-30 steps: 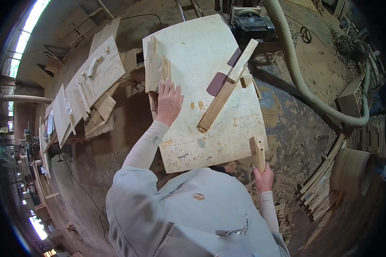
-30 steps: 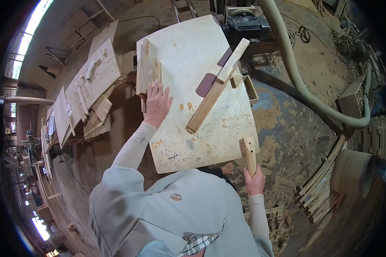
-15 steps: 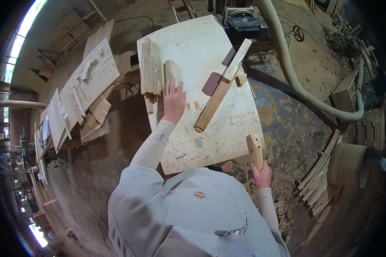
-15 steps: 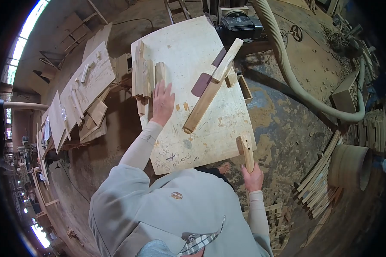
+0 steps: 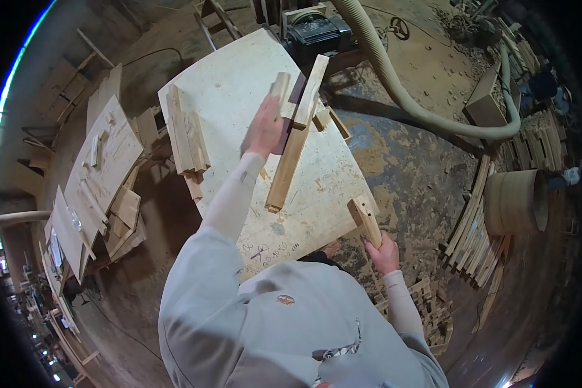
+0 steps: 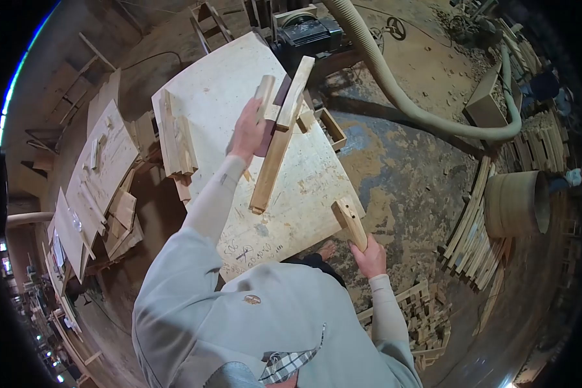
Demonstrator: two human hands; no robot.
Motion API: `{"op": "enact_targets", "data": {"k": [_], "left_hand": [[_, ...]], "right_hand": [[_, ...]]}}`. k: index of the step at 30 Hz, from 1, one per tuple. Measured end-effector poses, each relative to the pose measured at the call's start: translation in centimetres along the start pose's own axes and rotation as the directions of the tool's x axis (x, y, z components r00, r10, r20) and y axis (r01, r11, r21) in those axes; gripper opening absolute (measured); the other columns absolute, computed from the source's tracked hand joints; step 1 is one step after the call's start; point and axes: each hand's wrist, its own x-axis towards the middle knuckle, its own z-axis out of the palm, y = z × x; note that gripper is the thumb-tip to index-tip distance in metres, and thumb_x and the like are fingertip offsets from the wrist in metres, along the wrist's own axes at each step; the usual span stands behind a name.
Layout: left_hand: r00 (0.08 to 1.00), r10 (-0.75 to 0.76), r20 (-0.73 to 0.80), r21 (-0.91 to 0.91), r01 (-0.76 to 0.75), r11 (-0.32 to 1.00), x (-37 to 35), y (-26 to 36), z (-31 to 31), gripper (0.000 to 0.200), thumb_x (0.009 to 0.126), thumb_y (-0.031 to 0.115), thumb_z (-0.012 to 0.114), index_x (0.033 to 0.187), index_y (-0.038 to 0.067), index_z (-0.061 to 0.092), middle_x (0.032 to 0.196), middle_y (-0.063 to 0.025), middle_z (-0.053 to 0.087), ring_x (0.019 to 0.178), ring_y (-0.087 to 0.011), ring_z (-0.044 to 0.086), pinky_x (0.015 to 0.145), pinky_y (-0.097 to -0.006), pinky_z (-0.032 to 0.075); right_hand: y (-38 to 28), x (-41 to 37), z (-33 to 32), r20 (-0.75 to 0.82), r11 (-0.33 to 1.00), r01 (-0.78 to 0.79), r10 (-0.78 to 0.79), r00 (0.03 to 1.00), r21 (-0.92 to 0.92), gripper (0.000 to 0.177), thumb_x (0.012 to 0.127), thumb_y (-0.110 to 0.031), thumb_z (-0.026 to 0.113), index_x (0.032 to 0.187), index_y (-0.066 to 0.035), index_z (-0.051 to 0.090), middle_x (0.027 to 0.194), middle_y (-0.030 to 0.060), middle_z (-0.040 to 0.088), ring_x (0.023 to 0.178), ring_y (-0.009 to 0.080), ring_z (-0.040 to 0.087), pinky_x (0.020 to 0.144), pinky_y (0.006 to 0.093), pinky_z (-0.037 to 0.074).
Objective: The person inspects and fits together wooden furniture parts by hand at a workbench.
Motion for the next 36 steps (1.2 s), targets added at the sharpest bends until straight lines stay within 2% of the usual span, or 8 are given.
{"op": "enact_targets", "data": {"k": [5,8,10,11,13,25,33,36], "left_hand": [[0.993,0.066,0.099,-0.091,-0.057,0.994,5.0,0.0,3.7,0.054,0.098,0.007,0.064,0.152,0.003,0.063,0.150,-0.0282,0.065,0.139,-0.0455,0.063,0.118,-0.0502,0.051],[0.986,-0.079,0.145,-0.267,0.116,0.957,5.5,0.3,3.6,0.048,0.100,0.015,0.066,0.147,0.002,0.068,0.143,-0.0271,0.069,0.132,-0.0452,0.067,0.115,-0.0492,0.053],[0.958,-0.287,0.012,-0.129,0.286,0.949,4.8,0.1,3.2,0.044,0.104,0.027,0.072,0.139,0.001,0.075,0.129,-0.0267,0.075,0.122,-0.0408,0.072,0.109,-0.0458,0.056],[0.960,-0.281,0.016,-0.125,0.280,0.952,4.8,-0.3,3.4,0.044,0.104,0.027,0.072,0.139,0.001,0.075,0.129,-0.0267,0.075,0.122,-0.0408,0.072,0.109,-0.0458,0.056],[0.958,-0.260,0.118,0.131,0.244,0.961,4.9,-0.9,4.1,0.041,0.103,0.033,0.074,0.132,0.004,0.080,0.119,-0.0237,0.076,0.113,-0.0388,0.073,0.101,-0.0459,0.057],[0.906,-0.372,0.203,0.072,0.365,0.928,5.4,-0.3,4.0,0.041,0.102,0.040,0.077,0.125,0.007,0.081,0.116,-0.0210,0.076,0.112,-0.0390,0.073,0.100,-0.0482,0.058],[0.873,-0.428,0.234,0.117,0.412,0.904,6.9,0.4,3.6,0.042,0.102,0.037,0.077,0.136,0.012,0.081,0.119,-0.0221,0.081,0.113,-0.0392,0.076,0.100,-0.0464,0.058],[0.886,-0.399,0.234,0.126,0.379,0.917,7.6,0.3,3.0,0.043,0.102,0.038,0.076,0.136,0.012,0.081,0.114,-0.0170,0.085,0.105,-0.0334,0.080,0.097,-0.0423,0.060]], "right_hand": [[-0.2,0.1,0.3,0.001,1.000,-0.012,0.012,1.000,-0.029,0.045,0.093,-0.041,0.085,0.107,-0.002,0.068,0.096,0.0282,0.076,0.093,0.0528,0.074,0.080,0.0587,0.057],[-0.1,0.3,0.4,0.018,0.999,-0.023,0.024,1.000,-0.045,0.044,0.093,-0.041,0.084,0.107,-0.003,0.067,0.096,0.0284,0.076,0.093,0.0528,0.073,0.080,0.0595,0.057],[0.4,0.4,0.5,0.027,0.998,-0.027,0.029,0.999,-0.055,0.043,0.094,-0.041,0.084,0.107,-0.003,0.066,0.096,0.0284,0.076,0.093,0.0529,0.073,0.080,0.0599,0.057],[0.3,0.4,0.3,0.029,0.998,-0.020,0.022,0.999,-0.060,0.043,0.094,-0.041,0.084,0.108,-0.004,0.066,0.096,0.0283,0.076,0.093,0.0529,0.073,0.080,0.0602,0.057],[0.2,0.1,0.3,0.029,0.998,-0.016,0.017,0.999,-0.056,0.043,0.094,-0.041,0.083,0.108,-0.004,0.065,0.095,0.0283,0.076,0.092,0.0529,0.073,0.080,0.0605,0.058],[-0.3,0.0,-0.1,0.061,0.998,-0.021,0.024,0.998,-0.056,0.041,0.096,-0.035,0.083,0.112,-0.003,0.064,0.096,0.0300,0.076,0.093,0.0531,0.074,0.079,0.0604,0.059],[-0.5,0.7,0.1,0.076,1.000,0.016,-0.016,0.997,-0.009,0.042,0.099,-0.038,0.081,0.111,-0.003,0.062,0.092,0.0303,0.076,0.090,0.0534,0.075,0.077,0.0608,0.059],[-1.0,1.3,0.6,0.068,0.999,0.020,-0.018,0.997,-0.032,0.041,0.100,-0.040,0.079,0.108,-0.004,0.062,0.089,0.0294,0.076,0.086,0.0536,0.074,0.075,0.0632,0.058]]}}
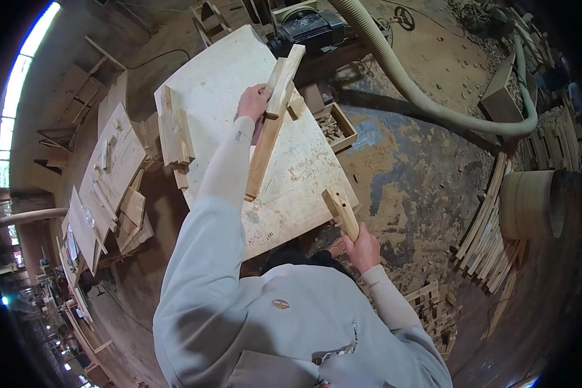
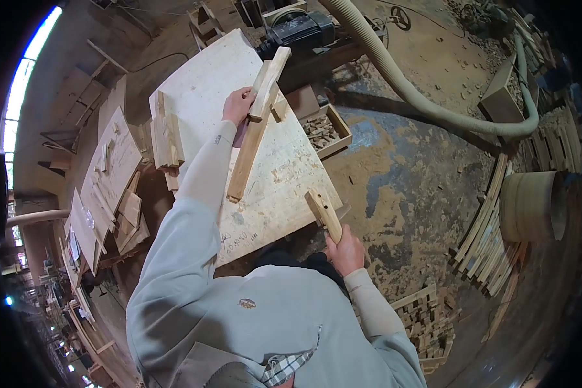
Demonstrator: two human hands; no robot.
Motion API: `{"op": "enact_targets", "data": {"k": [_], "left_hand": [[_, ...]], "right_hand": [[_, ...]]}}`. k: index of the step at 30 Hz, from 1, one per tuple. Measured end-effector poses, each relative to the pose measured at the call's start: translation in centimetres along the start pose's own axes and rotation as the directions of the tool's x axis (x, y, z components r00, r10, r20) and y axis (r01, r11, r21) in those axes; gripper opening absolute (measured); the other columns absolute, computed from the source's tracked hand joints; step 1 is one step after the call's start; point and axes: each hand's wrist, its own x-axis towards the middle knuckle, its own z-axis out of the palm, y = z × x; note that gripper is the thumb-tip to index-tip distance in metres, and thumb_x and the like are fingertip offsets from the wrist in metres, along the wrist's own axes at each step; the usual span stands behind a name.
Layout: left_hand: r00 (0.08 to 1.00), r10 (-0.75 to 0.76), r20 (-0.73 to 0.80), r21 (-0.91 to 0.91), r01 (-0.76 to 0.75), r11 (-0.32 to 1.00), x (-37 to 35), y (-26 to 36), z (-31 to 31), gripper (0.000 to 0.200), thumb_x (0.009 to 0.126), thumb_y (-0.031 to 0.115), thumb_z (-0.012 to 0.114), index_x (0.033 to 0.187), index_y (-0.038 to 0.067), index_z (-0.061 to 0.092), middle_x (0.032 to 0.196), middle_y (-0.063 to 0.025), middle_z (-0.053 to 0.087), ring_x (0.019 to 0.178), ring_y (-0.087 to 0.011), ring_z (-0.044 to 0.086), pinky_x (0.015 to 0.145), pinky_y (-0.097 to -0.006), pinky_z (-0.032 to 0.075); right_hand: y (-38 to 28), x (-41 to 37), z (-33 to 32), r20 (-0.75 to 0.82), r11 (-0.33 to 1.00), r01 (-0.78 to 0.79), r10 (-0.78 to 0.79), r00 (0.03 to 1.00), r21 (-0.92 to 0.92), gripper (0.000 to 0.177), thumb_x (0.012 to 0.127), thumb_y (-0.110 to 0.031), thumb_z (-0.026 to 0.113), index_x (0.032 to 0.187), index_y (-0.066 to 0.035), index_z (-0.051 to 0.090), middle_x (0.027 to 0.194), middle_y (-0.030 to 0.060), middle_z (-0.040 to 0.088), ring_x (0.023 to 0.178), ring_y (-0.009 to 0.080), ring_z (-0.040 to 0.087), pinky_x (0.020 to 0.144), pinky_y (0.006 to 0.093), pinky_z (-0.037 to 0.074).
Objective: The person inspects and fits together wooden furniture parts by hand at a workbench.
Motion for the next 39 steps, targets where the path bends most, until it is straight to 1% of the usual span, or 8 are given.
{"op": "enact_targets", "data": {"k": [2,8,11,22,24,33,36,39], "left_hand": [[1.000,-0.009,0.004,-0.027,0.009,1.000,0.8,0.1,-0.7,0.042,0.102,0.037,0.076,0.136,0.012,0.081,0.115,-0.0188,0.083,0.107,-0.0371,0.079,0.097,-0.0455,0.059],[1.000,-0.022,0.016,-0.038,0.023,0.999,6.7,-1.4,-1.9,0.041,0.103,0.037,0.076,0.135,0.012,0.082,0.121,-0.0199,0.083,0.113,-0.0379,0.079,0.102,-0.0452,0.059],[1.000,-0.016,0.008,-0.047,0.016,0.999,10.1,-2.0,-2.5,0.042,0.103,0.038,0.074,0.135,0.013,0.082,0.116,-0.0188,0.084,0.108,-0.0347,0.080,0.098,-0.0434,0.060],[0.999,0.027,-0.023,-0.028,-0.028,0.999,16.6,-4.0,-3.2,0.041,0.105,0.039,0.071,0.135,0.013,0.082,0.123,-0.0199,0.083,0.113,-0.0366,0.079,0.101,-0.0440,0.059],[0.999,0.031,-0.026,-0.027,-0.032,0.999,17.6,-4.3,-3.3,0.041,0.106,0.040,0.071,0.135,0.013,0.082,0.124,-0.0203,0.083,0.114,-0.0370,0.079,0.101,-0.0446,0.059],[0.999,0.015,-0.036,0.058,-0.013,0.998,17.2,-4.8,-2.8,0.041,0.107,0.041,0.070,0.134,0.013,0.082,0.122,-0.0209,0.082,0.112,-0.0409,0.079,0.098,-0.0473,0.060],[0.998,0.031,-0.057,0.049,-0.028,0.998,15.3,-3.9,-2.4,0.041,0.106,0.040,0.070,0.134,0.012,0.082,0.121,-0.0235,0.082,0.110,-0.0410,0.079,0.097,-0.0480,0.060],[0.999,-0.044,-0.010,-0.041,0.043,0.998,13.2,-3.5,-2.1,0.042,0.106,0.037,0.070,0.136,0.010,0.081,0.119,-0.0257,0.082,0.108,-0.0403,0.080,0.096,-0.0485,0.060]], "right_hand": [[-0.6,1.0,0.2,-0.001,1.000,0.010,-0.010,1.000,0.003,0.041,0.099,-0.040,0.079,0.109,-0.004,0.063,0.089,0.0295,0.076,0.086,0.0535,0.075,0.075,0.0629,0.058],[-4.2,6.1,0.7,-0.018,1.000,0.020,-0.020,1.000,-0.015,0.042,0.098,-0.041,0.079,0.112,-0.004,0.065,0.092,0.0299,0.077,0.088,0.0535,0.075,0.077,0.0627,0.059],[-6.2,8.6,1.3,-0.033,1.000,0.023,-0.023,0.999,-0.019,0.043,0.098,-0.042,0.079,0.112,-0.003,0.065,0.093,0.0304,0.077,0.089,0.0538,0.075,0.078,0.0631,0.059],[-9.4,13.9,2.4,-0.072,0.998,0.060,-0.062,0.995,-0.024,0.047,0.098,-0.045,0.079,0.113,-0.003,0.066,0.096,0.0308,0.077,0.092,0.0539,0.075,0.081,0.0622,0.059],[-10.2,14.5,2.6,-0.074,0.998,0.055,-0.054,0.996,0.008,0.047,0.098,-0.043,0.082,0.112,0.000,0.070,0.098,0.0297,0.078,0.096,0.0522,0.075,0.083,0.0585,0.059],[-10.2,13.7,2.9,-0.093,0.998,0.052,-0.054,0.994,-0.023,0.049,0.097,-0.047,0.080,0.119,-0.004,0.070,0.099,0.0296,0.079,0.096,0.0528,0.075,0.084,0.0610,0.059],[-8.9,12.7,2.6,-0.107,0.998,0.066,-0.065,0.992,0.005,0.048,0.097,-0.046,0.080,0.117,-0.004,0.070,0.099,0.0299,0.078,0.097,0.0530,0.075,0.084,0.0609,0.059],[-7.8,11.2,2.2,-0.111,0.996,0.083,-0.080,0.991,0.023,0.046,0.096,-0.044,0.081,0.114,-0.003,0.070,0.100,0.0300,0.078,0.098,0.0529,0.075,0.084,0.0611,0.059]]}}
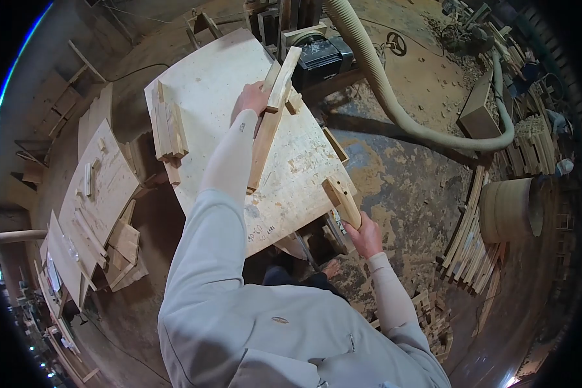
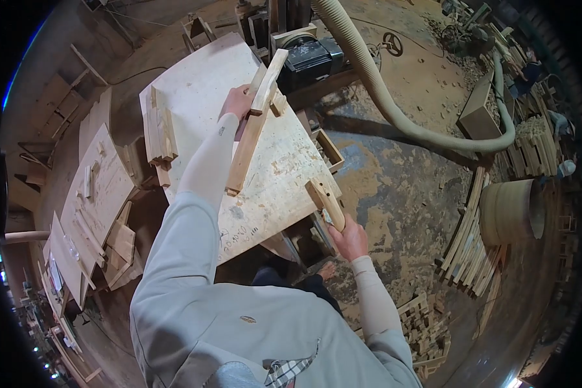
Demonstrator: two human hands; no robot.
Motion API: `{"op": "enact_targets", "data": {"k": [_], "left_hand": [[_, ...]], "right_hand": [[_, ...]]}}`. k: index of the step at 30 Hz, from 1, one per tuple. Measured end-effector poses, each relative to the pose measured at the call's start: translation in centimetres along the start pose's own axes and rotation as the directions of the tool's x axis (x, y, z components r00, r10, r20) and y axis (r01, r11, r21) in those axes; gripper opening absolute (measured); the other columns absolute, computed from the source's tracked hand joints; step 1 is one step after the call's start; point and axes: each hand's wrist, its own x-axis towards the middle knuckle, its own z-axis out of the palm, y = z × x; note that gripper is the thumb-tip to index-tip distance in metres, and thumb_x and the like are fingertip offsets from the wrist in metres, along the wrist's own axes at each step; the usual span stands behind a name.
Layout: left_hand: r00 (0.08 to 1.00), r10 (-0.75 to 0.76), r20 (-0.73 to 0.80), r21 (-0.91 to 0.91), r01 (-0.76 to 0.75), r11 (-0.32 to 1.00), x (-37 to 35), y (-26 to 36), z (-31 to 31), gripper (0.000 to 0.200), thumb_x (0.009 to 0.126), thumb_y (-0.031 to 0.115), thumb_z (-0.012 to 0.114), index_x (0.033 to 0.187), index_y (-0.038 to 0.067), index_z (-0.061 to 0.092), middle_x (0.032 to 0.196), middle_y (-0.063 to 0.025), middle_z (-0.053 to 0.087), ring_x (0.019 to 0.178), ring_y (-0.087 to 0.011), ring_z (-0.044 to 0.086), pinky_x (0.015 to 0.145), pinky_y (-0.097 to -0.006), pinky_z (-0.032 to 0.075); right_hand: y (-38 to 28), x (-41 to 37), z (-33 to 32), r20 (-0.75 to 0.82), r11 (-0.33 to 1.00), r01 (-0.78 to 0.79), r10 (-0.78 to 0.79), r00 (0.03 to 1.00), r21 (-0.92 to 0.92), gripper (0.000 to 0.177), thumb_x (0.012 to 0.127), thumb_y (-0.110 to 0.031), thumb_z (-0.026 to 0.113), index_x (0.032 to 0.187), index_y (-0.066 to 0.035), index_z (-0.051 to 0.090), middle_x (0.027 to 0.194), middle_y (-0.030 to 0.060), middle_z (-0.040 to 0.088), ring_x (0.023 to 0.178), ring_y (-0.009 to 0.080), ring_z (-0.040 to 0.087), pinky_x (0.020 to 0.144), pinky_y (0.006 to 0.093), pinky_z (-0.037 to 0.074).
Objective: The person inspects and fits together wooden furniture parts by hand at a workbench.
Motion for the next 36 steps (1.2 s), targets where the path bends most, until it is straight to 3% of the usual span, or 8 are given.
{"op": "enact_targets", "data": {"k": [3,5,10,12,14,20,26,36], "left_hand": [[0.997,0.069,-0.015,-0.053,-0.070,0.996,-2.9,-0.1,0.3,0.045,0.104,0.032,0.069,0.143,0.012,0.077,0.122,-0.0238,0.082,0.112,-0.0382,0.078,0.099,-0.0474,0.060],[0.963,0.166,-0.213,0.173,-0.130,0.976,-4.9,0.0,0.7,0.045,0.104,0.028,0.068,0.145,0.013,0.076,0.127,-0.0205,0.079,0.119,-0.0377,0.074,0.103,-0.0480,0.058],[0.946,0.313,-0.082,0.445,-0.246,0.861,-8.9,2.9,-1.1,0.039,0.103,0.027,0.068,0.138,0.012,0.077,0.133,-0.0168,0.070,0.131,-0.0400,0.065,0.109,-0.0520,0.055],[0.925,0.378,-0.025,0.440,-0.330,0.835,-10.1,1.7,0.1,0.037,0.105,0.027,0.067,0.136,0.011,0.077,0.131,-0.0167,0.070,0.130,-0.0394,0.065,0.108,-0.0523,0.055],[0.927,0.285,-0.245,0.129,-0.260,0.957,-11.4,0.2,1.3,0.038,0.106,0.032,0.068,0.135,0.010,0.077,0.131,-0.0182,0.070,0.127,-0.0407,0.067,0.107,-0.0521,0.055],[0.995,0.047,-0.091,0.034,-0.044,0.998,-13.7,-0.6,2.6,0.040,0.106,0.036,0.070,0.130,0.007,0.080,0.127,-0.0252,0.074,0.119,-0.0432,0.071,0.106,-0.0500,0.056],[0.988,0.102,-0.119,-0.023,-0.106,0.994,-12.5,0.5,3.9,0.040,0.101,0.036,0.076,0.126,0.005,0.084,0.108,-0.0201,0.085,0.098,-0.0330,0.082,0.091,-0.0409,0.062],[0.990,0.029,-0.139,-0.080,-0.040,0.996,-8.1,1.7,3.7,0.035,0.102,0.033,0.077,0.125,0.007,0.085,0.108,-0.0187,0.085,0.099,-0.0308,0.082,0.092,-0.0403,0.062]], "right_hand": [[1.4,-2.1,-0.3,0.025,0.999,-0.024,0.024,0.999,-0.028,0.045,0.096,-0.043,0.082,0.113,-0.003,0.070,0.101,0.0296,0.078,0.098,0.0527,0.075,0.084,0.0606,0.059],[1.9,-3.4,-0.8,0.047,0.999,-0.048,0.049,0.998,-0.020,0.045,0.096,-0.043,0.082,0.113,-0.003,0.070,0.101,0.0296,0.078,0.098,0.0527,0.075,0.084,0.0602,0.059],[2.4,-5.0,-2.4,0.083,0.997,-0.080,0.081,0.993,-0.013,0.045,0.097,-0.043,0.082,0.115,-0.003,0.070,0.101,0.0300,0.078,0.098,0.0532,0.075,0.084,0.0592,0.060],[2.6,-5.9,-3.2,0.089,0.995,-0.091,0.087,0.992,0.037,0.046,0.096,-0.043,0.082,0.118,-0.004,0.070,0.101,0.0302,0.078,0.098,0.0531,0.075,0.084,0.0599,0.059],[3.4,-6.3,-3.5,0.102,0.995,-0.096,0.094,0.990,0.019,0.047,0.096,-0.043,0.081,0.120,-0.004,0.070,0.101,0.0300,0.079,0.099,0.0528,0.075,0.085,0.0601,0.059],[5.2,-8.9,-4.0,0.128,0.995,-0.099,0.101,0.987,-0.018,0.047,0.097,-0.043,0.081,0.123,-0.005,0.069,0.103,0.0292,0.079,0.100,0.0523,0.075,0.086,0.0607,0.059],[7.1,-10.7,-3.8,0.132,0.995,-0.100,0.101,0.986,-0.015,0.046,0.098,-0.043,0.080,0.122,-0.006,0.069,0.102,0.0281,0.079,0.098,0.0517,0.076,0.085,0.0611,0.059],[3.9,-7.7,-3.5,0.112,0.995,-0.101,0.101,0.989,-0.008,0.040,0.094,-0.032,0.082,0.116,-0.002,0.068,0.099,0.0309,0.077,0.096,0.0540,0.074,0.082,0.0607,0.058]]}}
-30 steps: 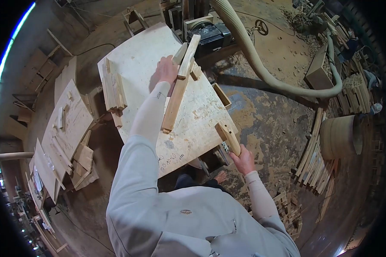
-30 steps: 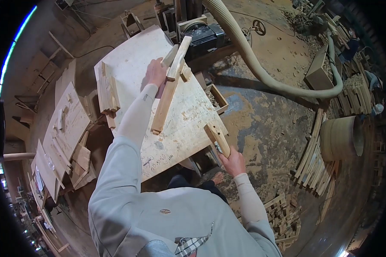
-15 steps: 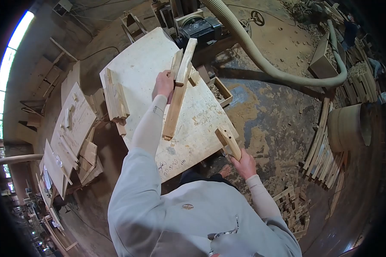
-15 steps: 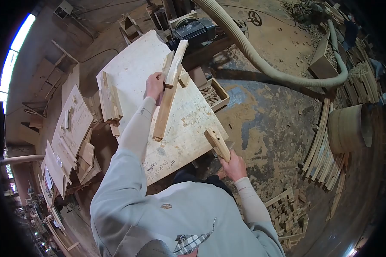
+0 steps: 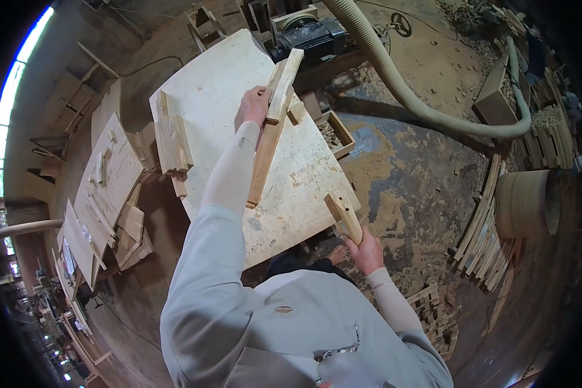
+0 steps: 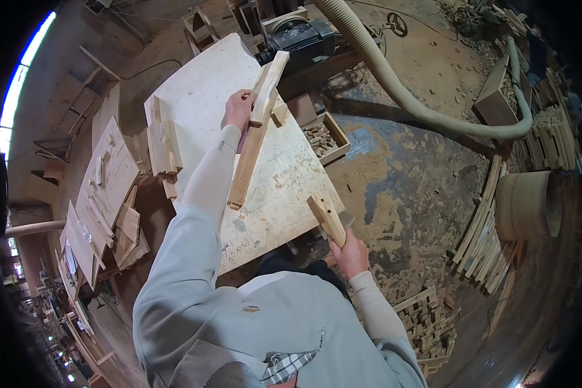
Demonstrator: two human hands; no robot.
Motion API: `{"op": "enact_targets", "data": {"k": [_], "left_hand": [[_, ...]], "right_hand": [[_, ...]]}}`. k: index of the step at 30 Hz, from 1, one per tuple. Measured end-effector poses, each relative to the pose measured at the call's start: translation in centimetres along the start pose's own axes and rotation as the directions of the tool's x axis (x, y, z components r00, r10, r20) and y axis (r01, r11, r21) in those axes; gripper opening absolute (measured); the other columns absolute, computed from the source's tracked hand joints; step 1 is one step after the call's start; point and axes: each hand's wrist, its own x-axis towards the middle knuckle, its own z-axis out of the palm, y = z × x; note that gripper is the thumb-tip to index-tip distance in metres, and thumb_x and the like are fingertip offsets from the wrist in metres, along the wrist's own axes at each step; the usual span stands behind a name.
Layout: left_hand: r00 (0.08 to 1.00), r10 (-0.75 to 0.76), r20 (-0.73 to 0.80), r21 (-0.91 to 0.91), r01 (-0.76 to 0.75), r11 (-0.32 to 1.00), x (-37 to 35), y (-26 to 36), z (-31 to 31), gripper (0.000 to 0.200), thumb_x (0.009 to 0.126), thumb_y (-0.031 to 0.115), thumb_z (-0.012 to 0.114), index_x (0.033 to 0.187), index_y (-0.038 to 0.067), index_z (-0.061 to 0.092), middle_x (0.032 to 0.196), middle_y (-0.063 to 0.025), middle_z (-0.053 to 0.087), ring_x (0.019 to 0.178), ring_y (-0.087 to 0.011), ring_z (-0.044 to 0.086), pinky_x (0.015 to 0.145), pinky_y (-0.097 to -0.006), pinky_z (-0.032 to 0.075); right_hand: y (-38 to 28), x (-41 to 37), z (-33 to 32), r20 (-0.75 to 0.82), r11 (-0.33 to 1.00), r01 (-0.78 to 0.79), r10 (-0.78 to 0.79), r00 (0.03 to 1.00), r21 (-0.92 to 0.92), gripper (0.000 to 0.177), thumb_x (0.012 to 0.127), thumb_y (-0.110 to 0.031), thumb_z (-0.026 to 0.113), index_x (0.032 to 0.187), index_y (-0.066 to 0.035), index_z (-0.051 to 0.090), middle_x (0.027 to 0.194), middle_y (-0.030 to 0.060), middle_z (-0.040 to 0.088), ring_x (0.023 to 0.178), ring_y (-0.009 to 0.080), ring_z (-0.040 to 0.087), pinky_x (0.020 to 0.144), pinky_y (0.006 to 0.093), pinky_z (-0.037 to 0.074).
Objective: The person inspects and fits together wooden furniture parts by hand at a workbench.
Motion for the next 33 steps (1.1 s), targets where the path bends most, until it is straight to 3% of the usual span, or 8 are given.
{"op": "enact_targets", "data": {"k": [7,12,18,20,33], "left_hand": [[0.999,-0.049,-0.001,0.052,0.049,0.997,8.6,-0.5,-0.9,0.037,0.102,0.037,0.076,0.124,0.008,0.084,0.113,-0.0195,0.084,0.106,-0.0354,0.080,0.097,-0.0438,0.060],[0.996,-0.078,0.047,0.056,0.075,0.996,11.9,-0.3,-2.3,0.039,0.104,0.040,0.074,0.125,0.009,0.083,0.120,-0.0206,0.083,0.113,-0.0375,0.078,0.101,-0.0457,0.059],[0.999,-0.044,0.005,0.113,0.044,0.993,11.8,-0.2,-1.9,0.041,0.105,0.044,0.070,0.129,0.012,0.081,0.129,-0.0193,0.081,0.124,-0.0379,0.075,0.107,-0.0475,0.056],[0.991,-0.127,0.046,0.117,0.121,0.986,10.7,0.7,-2.7,0.042,0.107,0.045,0.067,0.132,0.014,0.080,0.133,-0.0179,0.080,0.129,-0.0375,0.073,0.109,-0.0478,0.055],[0.987,-0.118,0.105,0.134,0.103,0.986,11.4,-0.3,-3.0,0.045,0.108,0.043,0.065,0.141,0.015,0.077,0.136,-0.0203,0.078,0.127,-0.0380,0.074,0.108,-0.0470,0.057]], "right_hand": [[-5.8,5.8,1.5,0.018,0.998,-0.061,0.062,0.998,-0.020,0.041,0.095,-0.035,0.081,0.115,-0.002,0.069,0.099,0.0309,0.077,0.097,0.0534,0.075,0.082,0.0600,0.059],[-7.3,9.0,2.8,-0.035,0.999,0.004,-0.005,0.999,-0.041,0.041,0.097,-0.039,0.081,0.111,-0.003,0.067,0.095,0.0307,0.077,0.093,0.0539,0.074,0.081,0.0619,0.058],[-6.1,9.6,3.5,-0.062,0.999,0.031,-0.030,0.998,0.009,0.044,0.097,-0.042,0.080,0.111,-0.002,0.067,0.096,0.0317,0.077,0.094,0.0544,0.074,0.083,0.0620,0.058],[-5.9,9.6,3.3,-0.075,0.999,0.036,-0.036,0.997,0.000,0.045,0.097,-0.043,0.080,0.111,-0.002,0.067,0.097,0.0315,0.077,0.095,0.0543,0.074,0.084,0.0618,0.058],[-6.6,9.2,3.1,-0.098,0.999,0.045,-0.045,0.994,-0.005,0.050,0.097,-0.051,0.080,0.114,-0.004,0.072,0.101,0.0292,0.079,0.099,0.0522,0.075,0.086,0.0601,0.058]]}}
